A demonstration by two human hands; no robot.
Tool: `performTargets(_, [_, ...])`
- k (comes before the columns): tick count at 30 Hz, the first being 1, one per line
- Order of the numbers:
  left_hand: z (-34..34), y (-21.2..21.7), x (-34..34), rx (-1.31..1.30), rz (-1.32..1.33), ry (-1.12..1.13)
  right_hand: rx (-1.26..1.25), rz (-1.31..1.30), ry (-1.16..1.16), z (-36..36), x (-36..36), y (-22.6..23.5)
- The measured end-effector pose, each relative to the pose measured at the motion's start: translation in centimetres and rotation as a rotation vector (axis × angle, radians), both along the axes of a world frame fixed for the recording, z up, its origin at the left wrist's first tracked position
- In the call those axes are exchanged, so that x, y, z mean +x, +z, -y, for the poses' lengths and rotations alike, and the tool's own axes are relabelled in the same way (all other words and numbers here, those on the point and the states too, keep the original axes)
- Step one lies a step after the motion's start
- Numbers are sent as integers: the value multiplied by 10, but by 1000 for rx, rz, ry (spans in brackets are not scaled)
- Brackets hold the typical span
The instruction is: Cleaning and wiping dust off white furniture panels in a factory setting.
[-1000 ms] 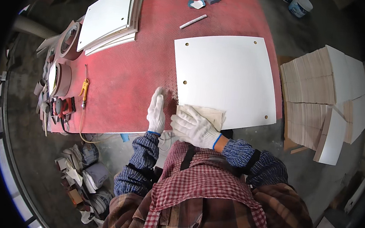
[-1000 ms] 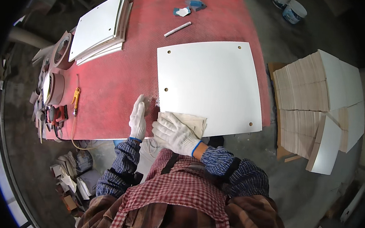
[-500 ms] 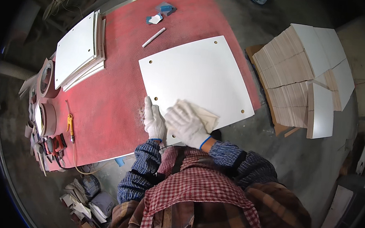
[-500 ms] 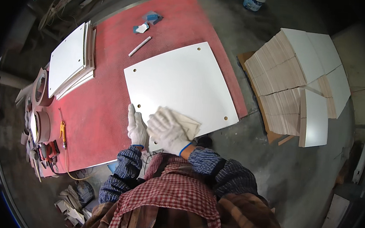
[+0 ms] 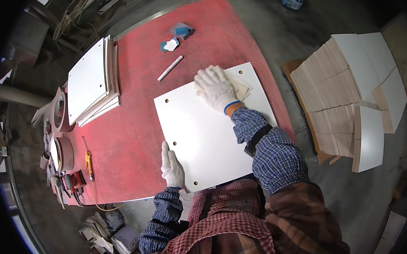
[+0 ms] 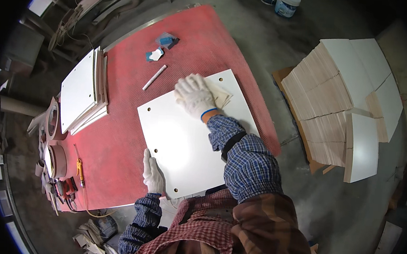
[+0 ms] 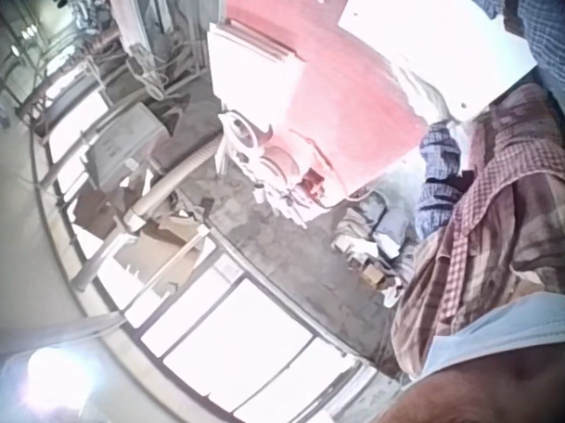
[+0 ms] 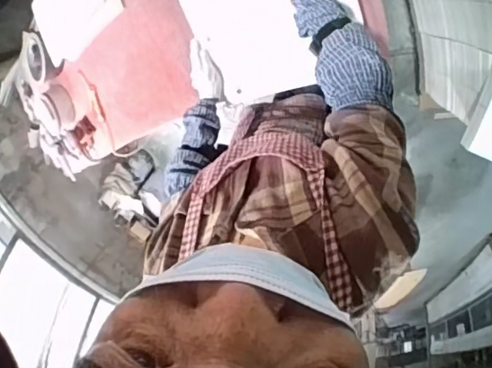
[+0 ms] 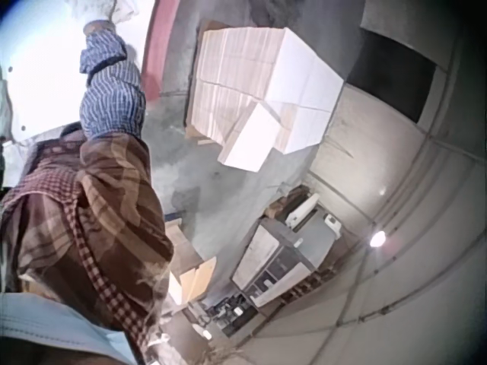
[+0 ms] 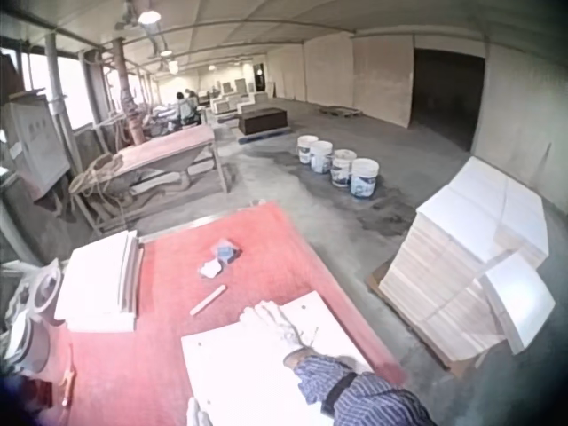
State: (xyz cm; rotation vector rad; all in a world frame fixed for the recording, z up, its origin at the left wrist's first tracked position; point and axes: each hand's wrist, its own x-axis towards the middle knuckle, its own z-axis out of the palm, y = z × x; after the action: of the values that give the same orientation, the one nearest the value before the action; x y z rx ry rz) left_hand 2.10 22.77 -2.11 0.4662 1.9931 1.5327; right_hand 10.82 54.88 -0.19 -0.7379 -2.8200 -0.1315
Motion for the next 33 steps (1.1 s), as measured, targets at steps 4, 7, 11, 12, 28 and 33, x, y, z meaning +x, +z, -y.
performTargets(4, [21,-18,-14,21,-115,60,58,-132,-239,-35,52,10])
performTargets(7, [15,-17,-14,1,-74,-4,12,-162,-255,-3,106,15])
performTargets(11, [10,-20,-15,118,80,44,-84,-153,-273,103,144,23])
performTargets(12, [15,-26,-17,166,140,42,-113,-142,-245,134,143,27])
performTargets(28, [25,14,-6,-405,-599,-104,-509,-293,-662,159,260,9])
performTargets(33, [32,23,-5,-488,-474,-129,-385,-186,-696,195,265,2])
